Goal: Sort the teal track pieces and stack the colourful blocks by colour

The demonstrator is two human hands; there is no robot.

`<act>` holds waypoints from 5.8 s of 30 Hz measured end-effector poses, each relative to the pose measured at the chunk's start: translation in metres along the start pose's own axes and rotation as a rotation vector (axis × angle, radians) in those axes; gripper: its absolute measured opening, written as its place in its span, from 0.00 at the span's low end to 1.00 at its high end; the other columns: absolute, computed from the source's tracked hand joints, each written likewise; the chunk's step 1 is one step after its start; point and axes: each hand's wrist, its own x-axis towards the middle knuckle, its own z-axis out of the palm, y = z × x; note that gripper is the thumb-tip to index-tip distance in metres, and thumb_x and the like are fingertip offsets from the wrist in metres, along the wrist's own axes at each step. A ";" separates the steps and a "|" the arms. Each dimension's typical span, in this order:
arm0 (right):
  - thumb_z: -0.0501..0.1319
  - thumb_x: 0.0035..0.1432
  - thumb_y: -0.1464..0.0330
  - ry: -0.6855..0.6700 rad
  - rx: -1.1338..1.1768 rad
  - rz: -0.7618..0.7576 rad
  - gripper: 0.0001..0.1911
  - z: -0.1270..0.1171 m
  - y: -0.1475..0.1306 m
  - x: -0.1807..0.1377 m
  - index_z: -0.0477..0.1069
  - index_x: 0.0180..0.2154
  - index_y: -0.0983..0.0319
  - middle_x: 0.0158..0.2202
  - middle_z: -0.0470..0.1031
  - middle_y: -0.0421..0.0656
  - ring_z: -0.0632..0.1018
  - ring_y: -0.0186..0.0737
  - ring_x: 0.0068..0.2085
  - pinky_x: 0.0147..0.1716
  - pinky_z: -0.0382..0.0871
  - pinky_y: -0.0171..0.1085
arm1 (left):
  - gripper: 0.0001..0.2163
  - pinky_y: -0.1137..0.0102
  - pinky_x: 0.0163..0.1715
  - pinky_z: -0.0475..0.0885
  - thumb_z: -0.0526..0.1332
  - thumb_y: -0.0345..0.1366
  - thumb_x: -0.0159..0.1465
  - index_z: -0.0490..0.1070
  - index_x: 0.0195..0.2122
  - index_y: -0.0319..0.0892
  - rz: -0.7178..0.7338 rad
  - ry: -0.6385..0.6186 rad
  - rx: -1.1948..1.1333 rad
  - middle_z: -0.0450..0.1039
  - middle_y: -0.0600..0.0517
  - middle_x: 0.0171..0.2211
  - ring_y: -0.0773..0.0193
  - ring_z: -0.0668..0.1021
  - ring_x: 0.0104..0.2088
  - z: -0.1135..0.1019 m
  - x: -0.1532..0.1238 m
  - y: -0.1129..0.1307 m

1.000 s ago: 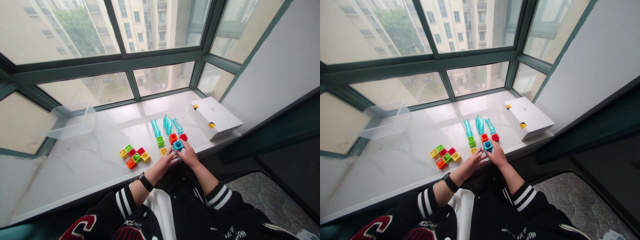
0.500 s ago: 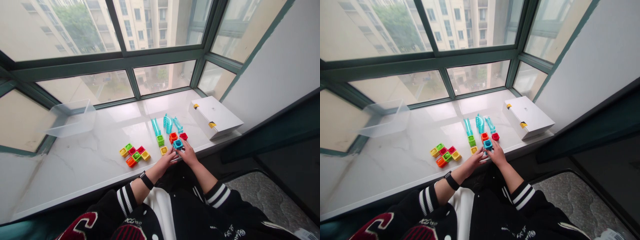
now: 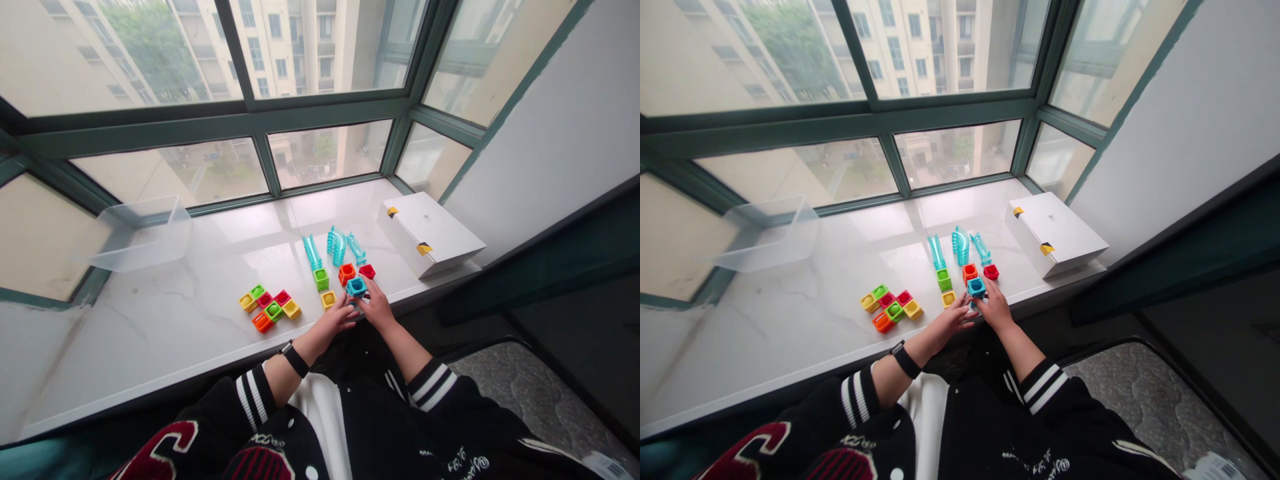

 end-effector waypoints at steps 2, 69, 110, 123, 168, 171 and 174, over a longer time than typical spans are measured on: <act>0.67 0.64 0.57 0.000 -0.005 -0.005 0.37 0.000 0.000 0.000 0.62 0.72 0.52 0.67 0.70 0.52 0.77 0.55 0.61 0.51 0.82 0.50 | 0.42 0.48 0.67 0.68 0.67 0.46 0.67 0.47 0.77 0.58 0.002 0.002 0.002 0.43 0.46 0.79 0.44 0.72 0.68 -0.001 0.002 -0.002; 0.71 0.54 0.44 0.034 -0.120 0.117 0.52 -0.006 0.005 -0.001 0.58 0.72 0.59 0.64 0.72 0.58 0.83 0.56 0.50 0.49 0.83 0.58 | 0.20 0.60 0.48 0.78 0.70 0.45 0.60 0.76 0.50 0.40 0.341 0.694 -0.226 0.80 0.42 0.47 0.55 0.82 0.46 -0.195 -0.152 0.003; 0.70 0.63 0.60 -0.717 -0.667 -0.309 0.43 0.169 -0.118 -0.025 0.58 0.74 0.62 0.77 0.50 0.58 0.60 0.65 0.74 0.73 0.52 0.60 | 0.24 0.51 0.60 0.73 0.61 0.33 0.66 0.72 0.65 0.46 0.506 0.636 1.138 0.75 0.42 0.56 0.49 0.78 0.57 -0.202 -0.112 -0.027; 0.69 0.62 0.61 -0.715 -0.701 -0.323 0.45 0.169 -0.116 -0.027 0.55 0.75 0.62 0.78 0.49 0.57 0.59 0.62 0.75 0.74 0.51 0.57 | 0.26 0.50 0.61 0.70 0.64 0.41 0.66 0.70 0.66 0.45 0.443 0.783 1.007 0.76 0.40 0.56 0.46 0.77 0.58 -0.199 -0.130 -0.020; 0.67 0.60 0.71 -0.413 0.259 -0.387 0.24 0.130 -0.169 -0.014 0.72 0.58 0.57 0.54 0.78 0.48 0.79 0.47 0.54 0.55 0.76 0.46 | 0.20 0.56 0.54 0.78 0.68 0.51 0.66 0.74 0.51 0.43 0.406 0.400 -0.120 0.79 0.43 0.52 0.50 0.81 0.53 -0.124 -0.155 0.021; 0.66 0.59 0.74 -0.408 0.213 -0.416 0.26 0.128 -0.170 -0.014 0.72 0.59 0.57 0.55 0.78 0.49 0.78 0.48 0.56 0.59 0.74 0.48 | 0.22 0.56 0.56 0.77 0.70 0.48 0.65 0.73 0.55 0.44 0.393 0.393 -0.141 0.78 0.43 0.56 0.50 0.80 0.56 -0.124 -0.156 0.021; 0.65 0.58 0.74 -0.390 0.188 -0.449 0.28 0.127 -0.172 -0.015 0.72 0.60 0.56 0.56 0.77 0.48 0.77 0.48 0.57 0.61 0.72 0.49 | 0.21 0.56 0.59 0.75 0.71 0.45 0.64 0.73 0.56 0.45 0.374 0.390 -0.142 0.78 0.44 0.56 0.51 0.80 0.57 -0.124 -0.156 0.021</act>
